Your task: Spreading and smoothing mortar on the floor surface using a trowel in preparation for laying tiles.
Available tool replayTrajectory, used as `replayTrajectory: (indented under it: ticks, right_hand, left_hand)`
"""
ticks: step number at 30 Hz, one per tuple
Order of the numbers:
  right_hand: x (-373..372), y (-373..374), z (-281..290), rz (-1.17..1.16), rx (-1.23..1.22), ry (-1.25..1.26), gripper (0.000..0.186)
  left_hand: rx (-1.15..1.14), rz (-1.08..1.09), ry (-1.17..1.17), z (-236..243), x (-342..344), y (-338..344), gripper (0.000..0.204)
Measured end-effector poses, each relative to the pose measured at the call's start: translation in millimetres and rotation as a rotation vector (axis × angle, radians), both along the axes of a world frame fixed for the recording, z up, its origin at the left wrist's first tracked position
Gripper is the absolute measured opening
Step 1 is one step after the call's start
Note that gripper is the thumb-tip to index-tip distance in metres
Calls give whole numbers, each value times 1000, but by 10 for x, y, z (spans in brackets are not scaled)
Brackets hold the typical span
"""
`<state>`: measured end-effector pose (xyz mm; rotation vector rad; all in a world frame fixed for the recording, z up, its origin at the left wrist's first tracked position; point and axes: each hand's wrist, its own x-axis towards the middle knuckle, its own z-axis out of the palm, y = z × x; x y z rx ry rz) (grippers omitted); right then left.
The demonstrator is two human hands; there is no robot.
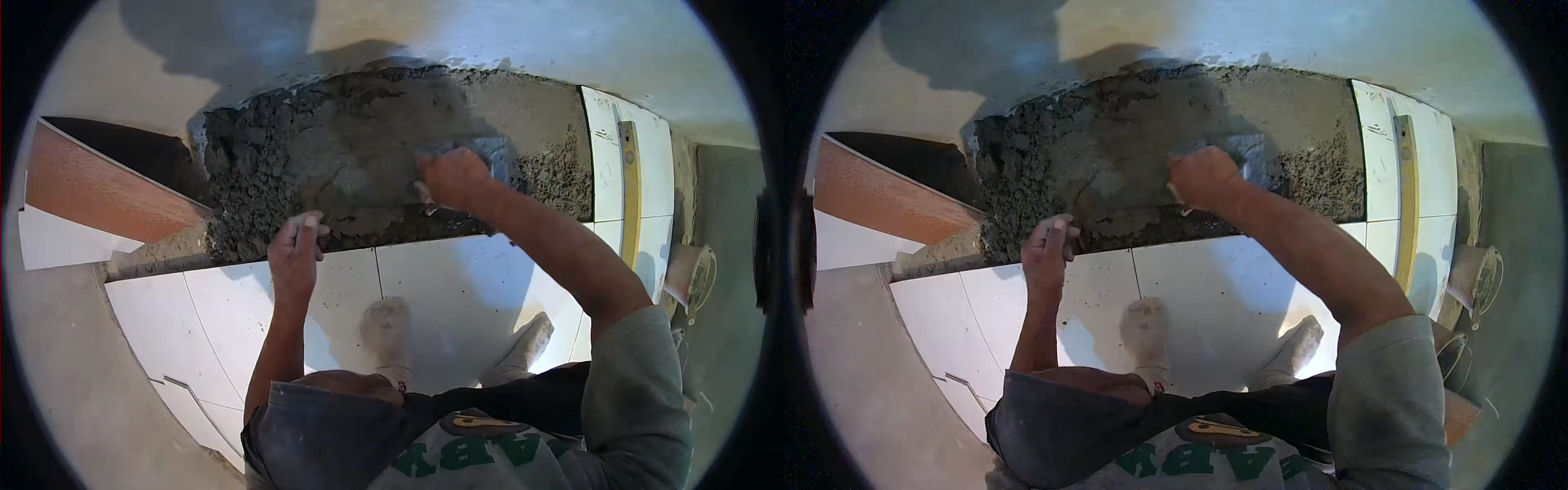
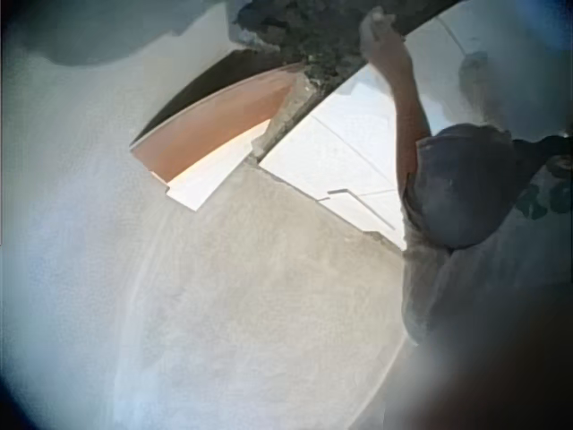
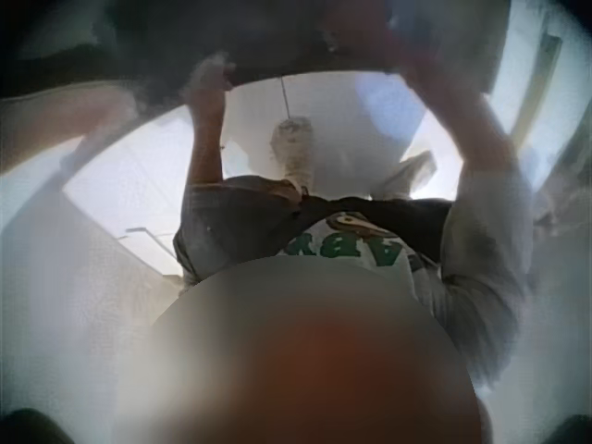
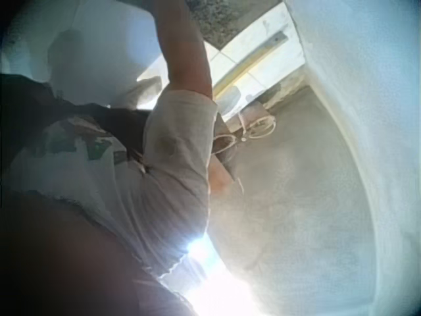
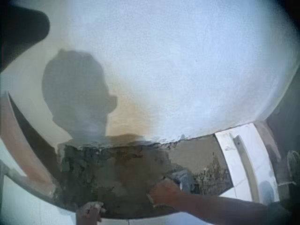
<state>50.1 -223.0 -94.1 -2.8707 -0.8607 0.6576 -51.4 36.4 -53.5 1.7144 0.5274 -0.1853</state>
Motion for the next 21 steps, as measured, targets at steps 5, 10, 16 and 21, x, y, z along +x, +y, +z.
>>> replayTrajectory:
  ticks: [5,10,16,21]
  right_hand:
    - [90,-153,22,30,-36,-6,40]
    - [-243,-354,139,-37,-81,75,42]
    - [-504,68,-58,52,110,87,38]
    - [-348,236,-181,15,96,59,37]
  left_hand:
    - [-5,53,53,-141,-191,99,30]
    - [19,77,92,-140,-195,160,27]
    - [-35,25,75,-197,-83,70,27]
    - [-1,52,81,-219,-92,108,28]
